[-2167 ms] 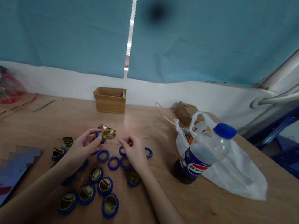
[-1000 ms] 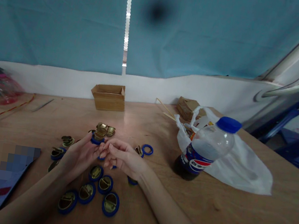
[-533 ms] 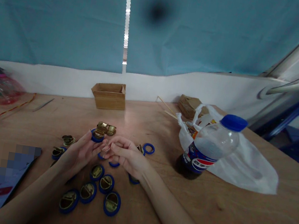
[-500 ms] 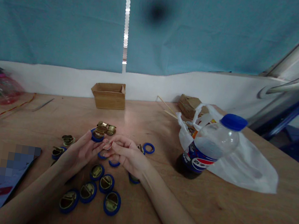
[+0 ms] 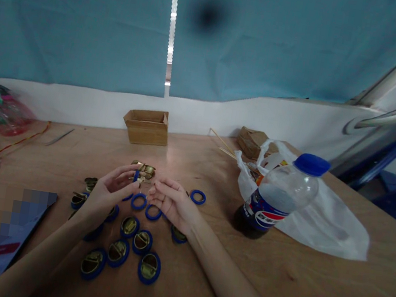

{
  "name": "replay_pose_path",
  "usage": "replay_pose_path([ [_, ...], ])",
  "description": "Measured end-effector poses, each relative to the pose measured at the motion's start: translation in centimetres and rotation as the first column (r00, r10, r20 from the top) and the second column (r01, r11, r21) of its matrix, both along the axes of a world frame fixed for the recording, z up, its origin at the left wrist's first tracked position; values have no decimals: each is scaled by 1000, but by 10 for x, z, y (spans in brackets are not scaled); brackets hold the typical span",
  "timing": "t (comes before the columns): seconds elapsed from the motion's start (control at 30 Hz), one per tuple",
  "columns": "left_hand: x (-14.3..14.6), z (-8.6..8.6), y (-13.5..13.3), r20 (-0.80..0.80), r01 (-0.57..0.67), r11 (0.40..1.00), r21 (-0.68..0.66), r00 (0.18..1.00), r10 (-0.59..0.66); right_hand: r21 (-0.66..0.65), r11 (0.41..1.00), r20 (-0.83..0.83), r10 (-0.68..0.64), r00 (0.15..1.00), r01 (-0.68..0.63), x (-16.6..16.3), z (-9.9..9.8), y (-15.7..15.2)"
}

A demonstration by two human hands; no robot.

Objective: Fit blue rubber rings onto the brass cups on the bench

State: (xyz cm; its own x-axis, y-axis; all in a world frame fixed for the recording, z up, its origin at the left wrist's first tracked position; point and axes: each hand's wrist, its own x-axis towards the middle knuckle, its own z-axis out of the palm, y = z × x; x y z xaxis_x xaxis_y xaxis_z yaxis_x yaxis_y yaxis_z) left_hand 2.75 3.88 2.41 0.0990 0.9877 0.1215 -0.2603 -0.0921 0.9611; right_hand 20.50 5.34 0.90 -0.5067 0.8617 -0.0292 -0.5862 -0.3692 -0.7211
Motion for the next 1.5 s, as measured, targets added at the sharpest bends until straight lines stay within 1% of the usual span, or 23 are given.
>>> replay_pose_path([
  [0.1, 2, 0, -3, -186, -99, 985, 143, 975, 125, 2, 1000, 21, -16, 1000, 16, 1, 2, 0],
  [0.17, 3, -1, -5, -250, -139, 968, 208, 949, 190, 4, 999, 43, -32, 999, 32, 2, 3, 0],
  [0.2, 4, -2, -6, -257, -150, 964, 220, 944, 206, 10, 999, 48, -35, 998, 35, 1, 2, 1],
  [0.27, 5, -4, -7, -218, -160, 965, 210, 954, 205, 33, 999, 53, -26, 998, 24, 1, 1, 1],
  [0.33, 6, -5, -7, -172, -144, 971, 190, 969, 177, 58, 998, 65, 7, 998, -10, 1, -1, 2],
  [0.4, 6, -5, -7, -168, -123, 973, 196, 973, 156, 75, 996, 89, 36, 995, -43, 1, -2, 3],
  [0.5, 4, -4, -6, -253, -96, 966, 240, 955, 158, 78, 996, 138, 29, 990, -40, 0, -2, 3],
  [0.6, 2, -3, -6, -348, -90, 957, 274, 919, 186, 85, 996, 185, -26, 982, 10, 1, 2, 2],
  [0.7, 0, -3, -7, -403, -89, 952, 293, 892, 207, 79, 995, 224, -76, 972, 59, 2, 7, 0],
  [0.77, 1, -3, -7, -420, -90, 946, 312, 880, 222, 52, 997, 241, -62, 968, 51, 4, 12, -1],
  [0.83, 2, -3, -8, -420, -101, 933, 347, 872, 250, 32, 999, 241, -20, 970, 12, 5, 15, -2],
  [0.97, 2, -5, -7, -408, -113, 892, 437, 859, 309, 48, 997, 224, 46, 973, -58, 5, 15, -3],
  [1.07, 2, -9, -7, -465, -60, 846, 529, 814, 348, 56, 996, 227, 54, 972, -68, 3, 11, -2],
  [1.2, 0, -17, -6, -590, 100, 757, 645, 695, 411, 21, 994, 253, 96, 963, -104, 1, 8, -1],
  [1.3, -1, -20, -7, -646, 209, 708, 675, 631, 429, 2, 991, 267, 125, 956, -130, 0, 6, -2],
  [1.37, -1, -20, -7, -668, 249, 698, 672, 611, 425, -2, 992, 268, 119, 956, -123, 1, 5, -2],
  [1.5, -2, -18, -8, -695, 279, 707, 650, 596, 403, -1, 992, 264, 124, 957, -129, 2, 2, -1],
])
